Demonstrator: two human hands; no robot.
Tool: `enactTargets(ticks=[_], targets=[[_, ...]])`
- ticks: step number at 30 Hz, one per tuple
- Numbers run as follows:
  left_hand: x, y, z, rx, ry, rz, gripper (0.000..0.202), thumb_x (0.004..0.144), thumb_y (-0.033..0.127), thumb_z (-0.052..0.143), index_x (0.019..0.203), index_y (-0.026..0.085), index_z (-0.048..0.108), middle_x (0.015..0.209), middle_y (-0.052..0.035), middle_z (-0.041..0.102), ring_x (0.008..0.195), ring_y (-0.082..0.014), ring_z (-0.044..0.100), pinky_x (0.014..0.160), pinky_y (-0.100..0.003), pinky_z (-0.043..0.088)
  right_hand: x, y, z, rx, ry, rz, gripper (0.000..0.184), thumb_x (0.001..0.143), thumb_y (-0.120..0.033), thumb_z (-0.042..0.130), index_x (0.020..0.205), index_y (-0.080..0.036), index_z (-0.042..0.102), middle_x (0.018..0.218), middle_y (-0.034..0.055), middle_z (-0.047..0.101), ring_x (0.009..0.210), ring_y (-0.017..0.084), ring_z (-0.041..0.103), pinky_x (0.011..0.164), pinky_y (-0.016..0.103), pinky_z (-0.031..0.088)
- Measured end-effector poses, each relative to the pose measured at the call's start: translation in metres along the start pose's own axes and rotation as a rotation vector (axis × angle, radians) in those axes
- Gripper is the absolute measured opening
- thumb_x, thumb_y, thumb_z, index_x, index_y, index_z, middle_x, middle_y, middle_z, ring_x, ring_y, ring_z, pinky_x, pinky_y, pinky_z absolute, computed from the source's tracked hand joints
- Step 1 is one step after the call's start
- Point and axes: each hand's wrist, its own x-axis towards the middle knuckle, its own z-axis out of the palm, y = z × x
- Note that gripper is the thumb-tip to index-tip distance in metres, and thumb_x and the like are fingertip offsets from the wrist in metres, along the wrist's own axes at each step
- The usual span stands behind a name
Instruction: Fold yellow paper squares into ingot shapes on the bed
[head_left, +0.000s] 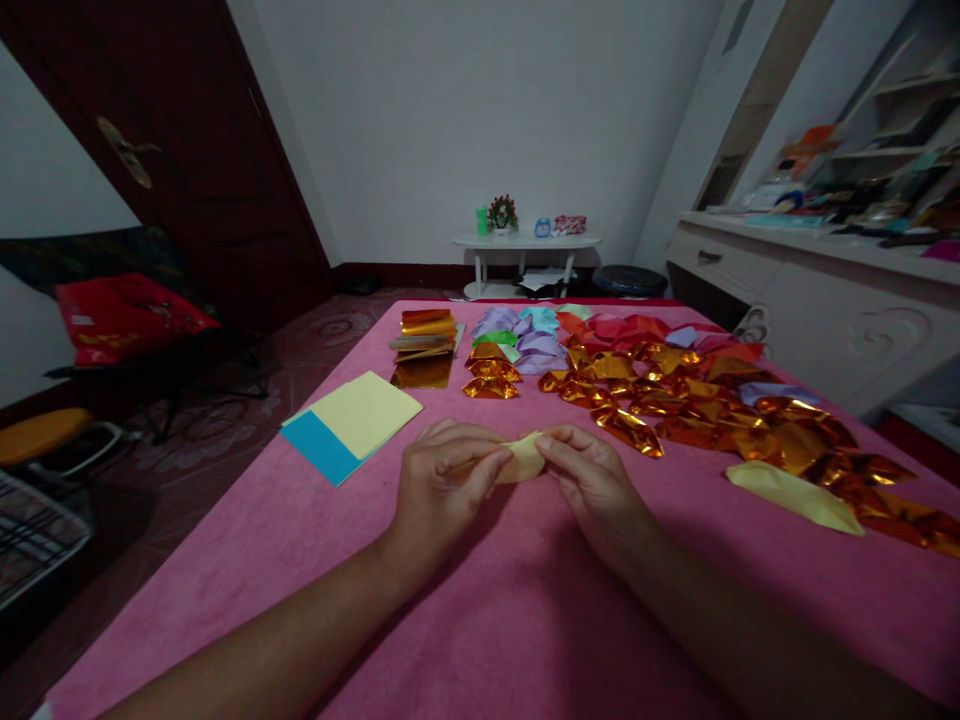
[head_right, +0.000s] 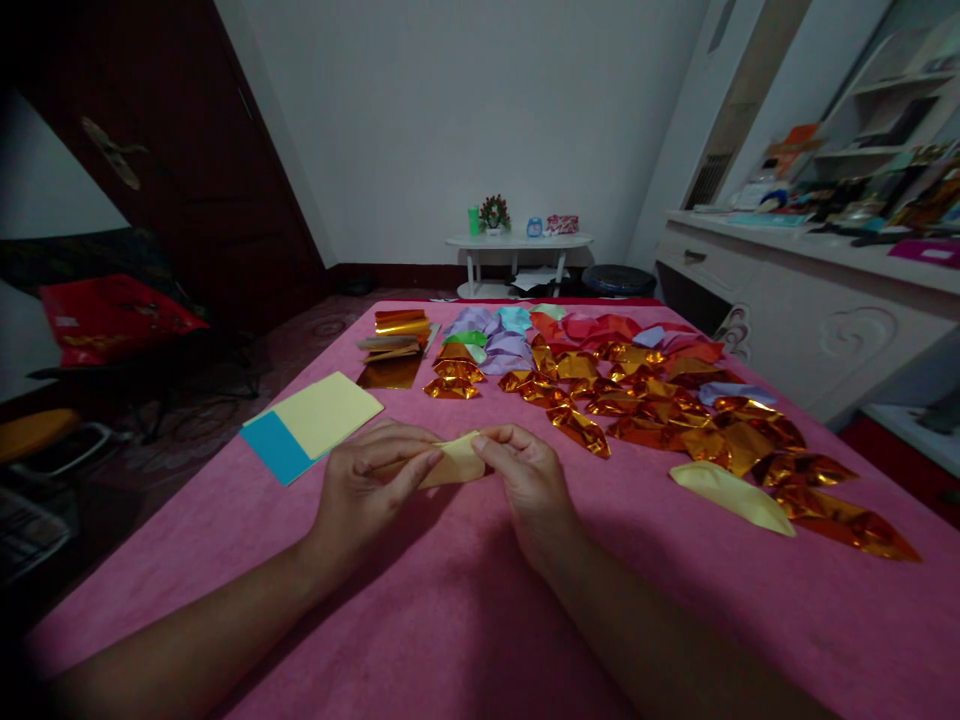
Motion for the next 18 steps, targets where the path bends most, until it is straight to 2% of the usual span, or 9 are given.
enactTargets(ticks=[3,7,10,13,18], targets=[[0.000,0.000,-0.001,0.074,0.002,0.093,0.010,0.081,0.023,0.063,0.078,0.022,0.073,0.078,-0.0031,0.072,0.072,-0.0162,0.063,0.071,-0.032,0.048,0.000,-0.001,0.000,0.001,0.010,0.015,0.021,0.059,-0.033,0.078,0.068,-0.017,0.068,0.071,0.0028,0.067,0.069,0.017,0.059,0.068,0.029,0.047],[0.000,-0.001,-0.001,0.082,0.003,0.085,0.009,0.078,0.022,0.065,0.072,0.021,0.072,0.075,-0.0028,0.071,0.069,-0.0153,0.062,0.070,-0.032,0.048,-0.001,-0.001,0.000,0.058,0.067,0.024,0.019,0.057,-0.029,0.080,0.065,-0.017,0.067,0.068,0.0019,0.067,0.062,0.014,0.057,0.062,0.027,0.046],[0.001,-0.002,-0.001,0.027,0.006,0.008,0.009,0.077,0.022,0.067,0.070,0.020,0.072,0.073,-0.0031,0.070,0.068,-0.0150,0.062,0.068,-0.031,0.049,0.001,-0.002,-0.002,0.077,0.125,0.043,0.020,0.056,-0.029,0.080,0.060,-0.018,0.064,0.062,0.0012,0.065,0.055,0.013,0.055,0.055,0.026,0.046],[0.002,-0.002,-0.001,-0.061,-0.009,-0.131,0.011,0.076,0.020,0.066,0.067,0.018,0.071,0.072,-0.0039,0.070,0.068,-0.0149,0.063,0.064,-0.028,0.050,0.005,-0.005,-0.007,0.072,0.194,0.046,0.022,0.054,-0.029,0.081,0.059,-0.017,0.063,0.058,0.0012,0.064,0.051,0.013,0.055,0.049,0.025,0.046],[0.005,-0.003,-0.001,-0.178,-0.021,-0.263,0.011,0.074,0.019,0.066,0.065,0.017,0.071,0.072,-0.0043,0.070,0.068,-0.0156,0.064,0.063,-0.026,0.052,0.012,-0.009,-0.015,0.045,0.207,0.005,0.022,0.055,-0.029,0.080,0.060,-0.017,0.063,0.060,0.0023,0.067,0.052,0.014,0.059,0.052,0.027,0.049]])
